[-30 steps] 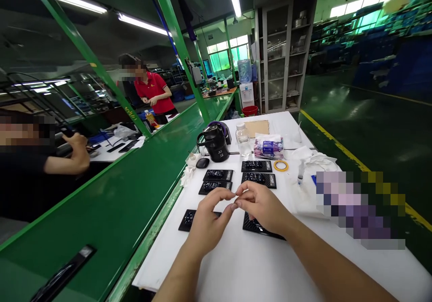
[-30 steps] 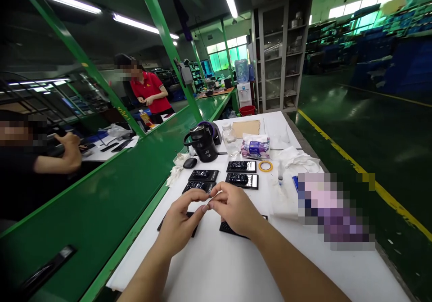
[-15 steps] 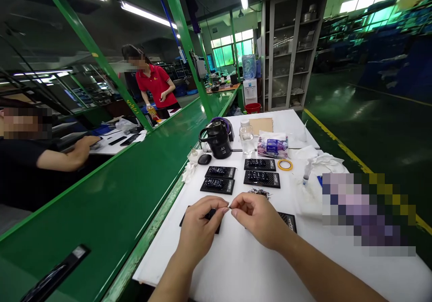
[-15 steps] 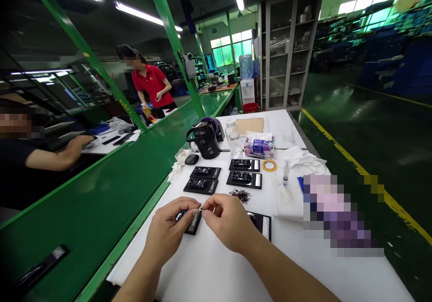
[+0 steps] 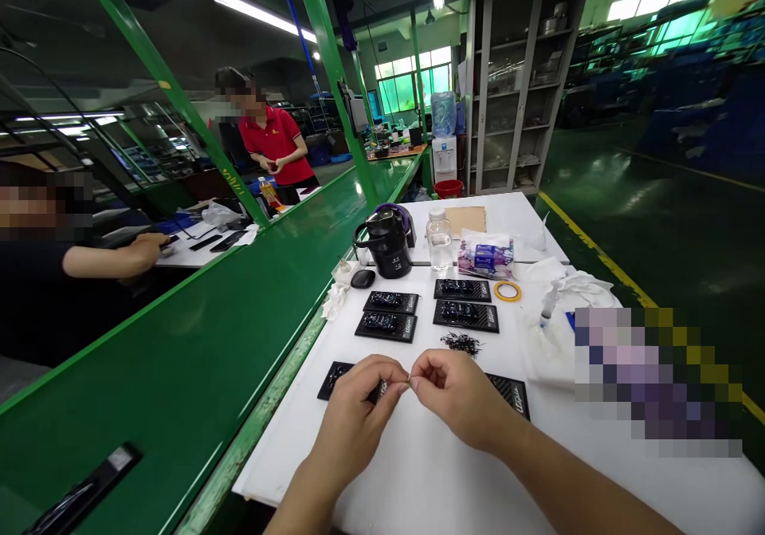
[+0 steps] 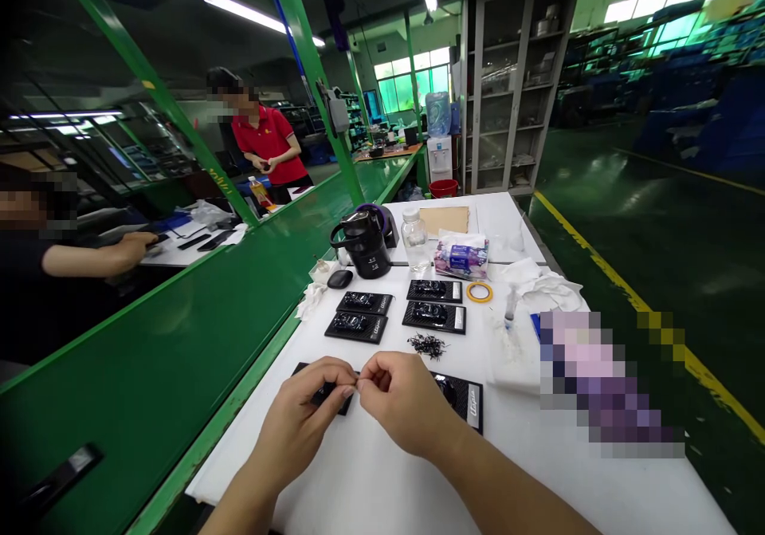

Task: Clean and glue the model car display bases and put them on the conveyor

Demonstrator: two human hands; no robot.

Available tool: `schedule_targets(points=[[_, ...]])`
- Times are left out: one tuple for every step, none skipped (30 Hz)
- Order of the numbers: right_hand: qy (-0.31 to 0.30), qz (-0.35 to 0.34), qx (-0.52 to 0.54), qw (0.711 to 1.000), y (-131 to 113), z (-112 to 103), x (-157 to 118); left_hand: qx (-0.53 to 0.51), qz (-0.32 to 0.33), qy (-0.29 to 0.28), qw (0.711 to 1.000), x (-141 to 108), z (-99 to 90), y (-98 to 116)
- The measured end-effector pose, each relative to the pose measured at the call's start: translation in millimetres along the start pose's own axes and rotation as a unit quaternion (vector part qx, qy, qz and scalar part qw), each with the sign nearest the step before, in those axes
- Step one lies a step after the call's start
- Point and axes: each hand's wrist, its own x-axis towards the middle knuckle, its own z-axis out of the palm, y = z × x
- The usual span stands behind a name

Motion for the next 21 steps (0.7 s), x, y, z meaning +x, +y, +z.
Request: schedule_targets(points=[[0.001, -0.013, -0.025, 1.000, 0.0, 1.1, -1.0, -0.007, -0.019, -0.018, 1.000, -2.1, -0.3, 0.5], [0.005, -0.035, -0.057, 0.998, 0.7, 2.4, -2.0, -0.016, -0.036, -0.035, 0.999, -4.5, -0.6, 1.1], [0.011, -0.062, -0.095, 0.993, 2.0, 3.9, -3.1, -0.028, -0.050, -0.052, 0.997, -7.3, -1.0, 1.6], [0.018, -0.092, -0.136, 0.986, 3.9, 5.6, -4.1, -0.042, -0.060, -0.069, 0.995, -10.3, -1.2, 1.9], [0.023, -0.122, -0.180, 0.976, 6.3, 7.4, -5.0, -0.056, -0.068, -0.086, 0.992, -13.5, -1.1, 2.0], [0.026, -0.151, -0.225, 0.962, 9.0, 9.4, -6.0, -0.066, -0.074, -0.100, 0.990, -16.6, -0.5, 1.9], [0.030, -0.179, -0.271, 0.945, 11.5, 11.7, -7.1, -0.073, -0.080, -0.109, 0.988, -19.5, 0.7, 1.6], [0.034, -0.203, -0.318, 0.925, 13.8, 14.1, -8.3, -0.077, -0.087, -0.110, 0.987, -22.1, 2.5, 1.3], [0.041, -0.224, -0.359, 0.905, 15.4, 16.5, -9.6, -0.081, -0.094, -0.104, 0.987, -24.3, 4.9, 1.1], [0.051, -0.238, -0.390, 0.888, 16.3, 19.0, -11.0, -0.087, -0.102, -0.091, 0.987, -26.0, 7.7, 1.2], [0.064, -0.246, -0.405, 0.878, 16.3, 21.4, -12.3, -0.097, -0.108, -0.077, 0.986, -27.2, 10.7, 1.7], [0.079, -0.245, -0.401, 0.879, 15.7, 23.4, -13.3, -0.109, -0.114, -0.065, 0.985, -27.8, 13.6, 2.5], [0.094, -0.230, -0.376, 0.892, 14.5, 25.0, -13.6, -0.122, -0.120, -0.057, 0.984, -27.9, 16.2, 3.7], [0.104, -0.200, -0.335, 0.915, 13.1, 26.0, -13.2, -0.134, -0.128, -0.053, 0.981, -27.6, 18.2, 5.0], [0.105, -0.156, -0.279, 0.942, 11.9, 26.2, -12.0, -0.145, -0.136, -0.052, 0.979, -27.1, 19.6, 6.2], [0.093, -0.099, -0.214, 0.967, 10.9, 25.6, -10.1, -0.153, -0.144, -0.053, 0.976, -26.5, 20.2, 7.1], [0.070, -0.039, -0.144, 0.986, 10.5, 24.3, -7.7, -0.160, -0.150, -0.053, 0.974, -25.9, 19.8, 7.4], [0.039, 0.013, -0.076, 0.996, 10.4, 22.3, -5.3, -0.164, -0.153, -0.051, 0.973, -25.7, 18.2, 6.8], [0.005, 0.051, -0.018, 0.999, 10.5, 19.9, -3.1, -0.161, -0.152, -0.044, 0.974, -25.8, 15.4, 4.9], [-0.025, 0.071, 0.024, 0.997, 10.8, 17.3, -1.6, -0.149, -0.145, -0.031, 0.978, -26.5, 11.1, 1.6], [-0.044, 0.075, 0.043, 0.995, 10.9, 14.9, -0.9, -0.126, -0.135, -0.009, 0.983, -27.8, 5.4, -3.3]])
